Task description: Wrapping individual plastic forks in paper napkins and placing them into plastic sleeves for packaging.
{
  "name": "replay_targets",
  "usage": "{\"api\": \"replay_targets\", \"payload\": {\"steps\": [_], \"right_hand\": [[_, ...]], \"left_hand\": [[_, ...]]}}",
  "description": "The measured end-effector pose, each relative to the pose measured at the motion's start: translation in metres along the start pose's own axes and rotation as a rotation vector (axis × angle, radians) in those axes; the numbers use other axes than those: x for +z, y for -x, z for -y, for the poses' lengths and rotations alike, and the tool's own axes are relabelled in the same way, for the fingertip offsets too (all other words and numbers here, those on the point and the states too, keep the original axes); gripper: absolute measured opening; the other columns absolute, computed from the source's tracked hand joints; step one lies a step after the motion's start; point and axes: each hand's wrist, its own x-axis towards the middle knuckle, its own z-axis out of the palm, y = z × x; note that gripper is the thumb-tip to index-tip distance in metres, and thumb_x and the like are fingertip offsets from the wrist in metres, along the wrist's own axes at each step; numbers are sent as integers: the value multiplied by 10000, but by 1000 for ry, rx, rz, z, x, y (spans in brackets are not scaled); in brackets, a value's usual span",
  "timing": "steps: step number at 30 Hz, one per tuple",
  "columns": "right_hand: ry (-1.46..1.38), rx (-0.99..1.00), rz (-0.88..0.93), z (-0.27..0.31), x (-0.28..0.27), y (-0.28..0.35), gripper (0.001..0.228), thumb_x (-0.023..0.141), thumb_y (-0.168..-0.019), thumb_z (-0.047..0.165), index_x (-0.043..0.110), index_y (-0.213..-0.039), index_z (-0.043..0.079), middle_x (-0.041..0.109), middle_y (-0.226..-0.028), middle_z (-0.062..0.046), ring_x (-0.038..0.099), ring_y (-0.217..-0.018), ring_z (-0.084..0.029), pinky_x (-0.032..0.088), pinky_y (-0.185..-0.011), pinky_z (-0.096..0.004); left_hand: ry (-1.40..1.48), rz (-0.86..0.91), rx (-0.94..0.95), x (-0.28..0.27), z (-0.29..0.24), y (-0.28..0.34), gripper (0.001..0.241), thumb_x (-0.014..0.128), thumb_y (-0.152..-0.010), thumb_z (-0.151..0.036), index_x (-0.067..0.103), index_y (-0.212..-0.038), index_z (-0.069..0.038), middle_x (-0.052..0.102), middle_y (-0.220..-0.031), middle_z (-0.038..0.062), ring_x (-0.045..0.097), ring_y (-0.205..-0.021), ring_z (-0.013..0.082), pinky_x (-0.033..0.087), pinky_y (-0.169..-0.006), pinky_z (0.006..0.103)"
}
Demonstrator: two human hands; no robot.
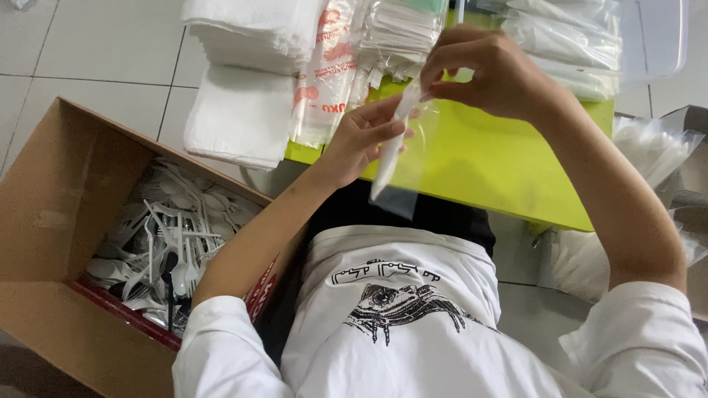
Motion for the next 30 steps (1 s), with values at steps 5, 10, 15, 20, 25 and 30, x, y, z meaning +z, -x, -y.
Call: {"api": "replay_targets", "payload": {"steps": [5, 10, 15, 20, 25, 30], "right_hand": [[-51, 189, 6, 3, -2, 2, 133, 830, -962, 134, 782, -1027, 29, 736, -930, -64, 621, -729, -156, 476, -646, -276], [-47, 350, 41, 6, -1, -4, 142, 863, -915, 138, 792, -1000, 50, 705, -773, -50, 522, -557, -102, 363, -477, -230], [-347, 440, 58, 1, 2, -9, 206, 796, -884, -2, 737, -1081, 8, 716, -947, -53, 595, -787, -118, 471, -681, -216], [-251, 402, 90, -9, 5, -13, 202, 799, -860, -34, 765, -1054, 10, 699, -874, -64, 581, -723, -121, 476, -644, -228], [-196, 408, 98, -12, 6, -10, 114, 823, -910, 54, 795, -1020, 54, 640, -753, -38, 474, -597, -95, 353, -524, -221], [-281, 436, 119, -12, -3, -7, 220, 566, -1090, 160, 711, -1243, 99, 695, -1080, -105, 441, -547, -108, 381, -450, -245]], "left_hand": [[-117, -110, 41, 12, -6, 4, 587, 827, -841, -140, 604, -1378, -64, 701, -1253, 87, 675, -993, 151, 590, -884, 336], [-107, -136, 29, 10, -4, 1, 642, 822, -819, -101, 553, -1395, -16, 684, -1259, 134, 672, -996, 167, 583, -875, 320], [-69, -89, -9, 9, -3, 3, 562, 822, -842, -198, 626, -1327, 6, 734, -1082, 125, 729, -963, 231, 613, -798, 322], [-47, -60, -40, 7, -7, 3, 510, 748, -904, -242, 626, -1337, -1, 724, -1198, 152, 737, -1034, 255, 651, -865, 365], [-62, -53, -61, 11, -8, 2, 517, 690, -944, -274, 590, -1379, -13, 706, -1281, 142, 722, -1137, 283, 646, -936, 394], [-37, -56, 26, 10, -8, -2, 535, 622, -986, -223, 459, -1440, 9, 617, -1349, 175, 699, -1157, 358, 660, -927, 423]]}}
